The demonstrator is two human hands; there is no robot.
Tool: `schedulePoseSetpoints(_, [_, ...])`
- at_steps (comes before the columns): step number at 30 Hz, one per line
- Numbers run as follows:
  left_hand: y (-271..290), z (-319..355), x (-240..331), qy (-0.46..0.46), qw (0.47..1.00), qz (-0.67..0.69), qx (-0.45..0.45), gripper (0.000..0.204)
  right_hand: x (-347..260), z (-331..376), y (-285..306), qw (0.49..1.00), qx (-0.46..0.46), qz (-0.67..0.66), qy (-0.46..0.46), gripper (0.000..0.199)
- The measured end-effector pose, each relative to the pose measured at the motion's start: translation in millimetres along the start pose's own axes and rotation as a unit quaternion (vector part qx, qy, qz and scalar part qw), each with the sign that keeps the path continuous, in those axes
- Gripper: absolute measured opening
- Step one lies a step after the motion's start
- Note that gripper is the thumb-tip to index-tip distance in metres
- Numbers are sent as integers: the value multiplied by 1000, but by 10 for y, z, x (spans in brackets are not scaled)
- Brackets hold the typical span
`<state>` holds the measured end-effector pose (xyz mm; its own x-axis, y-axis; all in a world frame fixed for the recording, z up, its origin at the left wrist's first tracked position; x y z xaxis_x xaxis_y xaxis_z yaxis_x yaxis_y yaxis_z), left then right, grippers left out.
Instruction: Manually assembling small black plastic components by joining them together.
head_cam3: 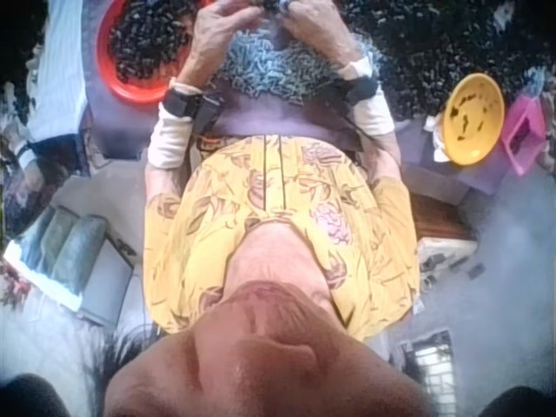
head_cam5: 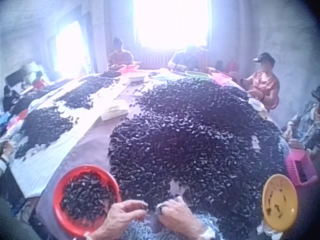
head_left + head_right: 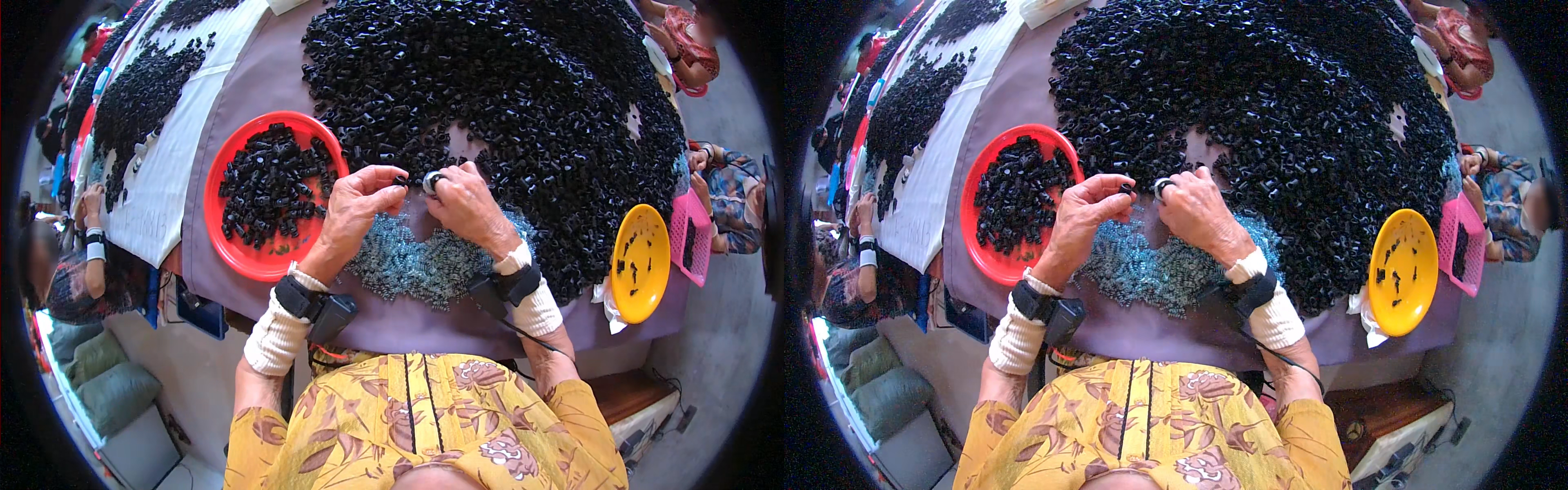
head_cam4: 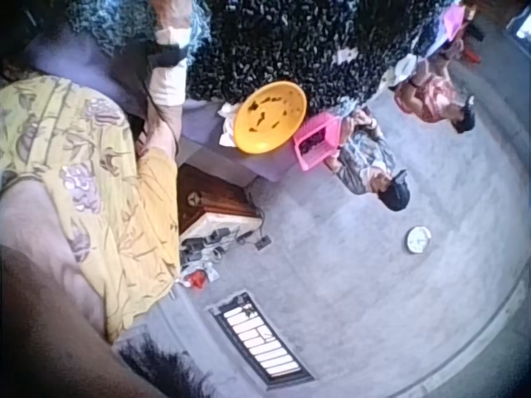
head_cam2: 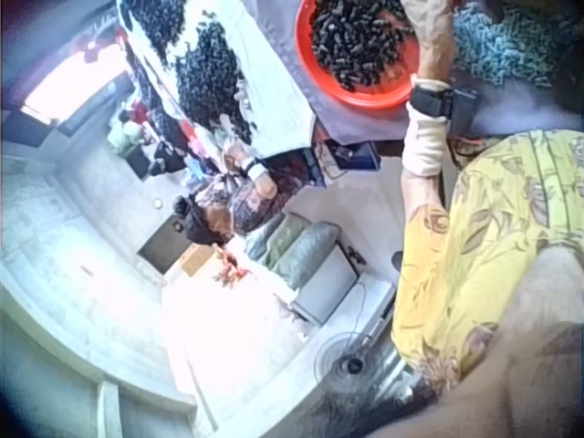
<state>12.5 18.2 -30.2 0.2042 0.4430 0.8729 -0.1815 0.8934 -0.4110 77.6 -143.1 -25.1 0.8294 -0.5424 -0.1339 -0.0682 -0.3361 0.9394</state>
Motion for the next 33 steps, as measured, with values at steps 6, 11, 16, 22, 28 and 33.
schedulePoseSetpoints(6, [-36,-2,-7,5,999,-51,-19,24,-1,-106,336,997,19,-69,-22,13])
schedulePoseSetpoints(11, [-119,-18,-31,-22,996,-72,-41,25,-34,-153,366,999,16,-43,17,12])
schedulePoseSetpoints(16, [-146,-10,-3,-50,985,-149,-74,26,-66,-149,402,999,-4,1,42,11])
schedulePoseSetpoints(22, [-186,-2,-4,-54,988,-124,-77,26,11,-150,425,992,-2,-127,-8,17])
schedulePoseSetpoints(28, [-193,9,0,-4,997,-56,-60,28,68,-82,323,983,15,-179,-39,21])
schedulePoseSetpoints(33, [-230,4,12,-6,998,-20,-67,27,50,-123,393,961,2,-255,-103,18])
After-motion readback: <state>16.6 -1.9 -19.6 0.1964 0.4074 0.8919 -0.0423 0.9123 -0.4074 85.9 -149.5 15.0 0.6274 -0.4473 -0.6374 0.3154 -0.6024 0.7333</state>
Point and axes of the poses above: each hand's wrist, its own z-axis away from the middle knuckle, its own y-axis out of the back of the hand, x = y × z, the point moved 3 cm from there along -z, towards the middle knuckle, and after that the axes turned 13 degrees about z, right-handed, at the moved point
